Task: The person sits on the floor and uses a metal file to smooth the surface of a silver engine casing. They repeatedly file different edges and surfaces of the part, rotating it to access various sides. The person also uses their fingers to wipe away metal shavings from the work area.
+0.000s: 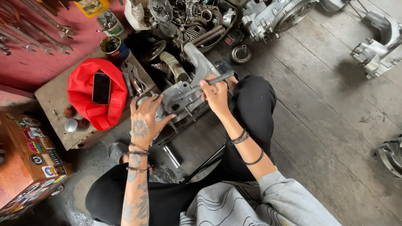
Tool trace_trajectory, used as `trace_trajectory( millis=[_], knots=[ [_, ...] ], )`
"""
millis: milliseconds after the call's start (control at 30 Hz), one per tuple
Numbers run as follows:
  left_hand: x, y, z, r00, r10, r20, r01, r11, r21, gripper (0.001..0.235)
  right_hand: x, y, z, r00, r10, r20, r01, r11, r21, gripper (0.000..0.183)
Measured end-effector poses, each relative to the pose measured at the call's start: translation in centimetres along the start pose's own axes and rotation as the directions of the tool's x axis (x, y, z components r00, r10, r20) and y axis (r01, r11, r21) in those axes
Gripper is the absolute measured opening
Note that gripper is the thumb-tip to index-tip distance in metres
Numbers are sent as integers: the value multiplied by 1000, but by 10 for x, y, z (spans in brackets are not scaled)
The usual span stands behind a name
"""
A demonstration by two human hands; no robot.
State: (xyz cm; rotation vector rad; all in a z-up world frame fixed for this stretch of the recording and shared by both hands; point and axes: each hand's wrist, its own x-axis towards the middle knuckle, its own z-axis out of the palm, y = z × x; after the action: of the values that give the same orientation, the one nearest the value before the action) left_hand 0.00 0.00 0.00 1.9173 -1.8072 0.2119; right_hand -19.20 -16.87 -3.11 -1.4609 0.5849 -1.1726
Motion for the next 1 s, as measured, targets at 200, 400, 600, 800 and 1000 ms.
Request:
trace_trajectory(
  millis=[200, 400, 600, 800, 1000],
  knots=[
    [1, -2, 3, 1000, -28, -7, 28, 999, -26, 66, -8, -8, 23, 996, 69, 54, -71, 996, 48, 10],
    [-1, 1, -4, 999, -15, 33, 15, 1000, -4, 71, -2, 27, 1, 999, 40, 23, -40, 999, 34, 15],
    [-2, 1, -3, 998, -34, 51, 35, 999, -7, 72, 1, 25, 1, 999, 19, 44, -22, 998, 58, 15],
    [-3, -1, -1, 998, -26, 55, 25, 1000, 13, 73, -3, 46, -4, 997, 4, 82, -10, 998, 64, 21],
    [-2, 1, -3, 998, -26, 60, 24, 999, 23, 72, -5, 20, 1, 997, 32, 69, -38, 996, 87, 23]
  ],
)
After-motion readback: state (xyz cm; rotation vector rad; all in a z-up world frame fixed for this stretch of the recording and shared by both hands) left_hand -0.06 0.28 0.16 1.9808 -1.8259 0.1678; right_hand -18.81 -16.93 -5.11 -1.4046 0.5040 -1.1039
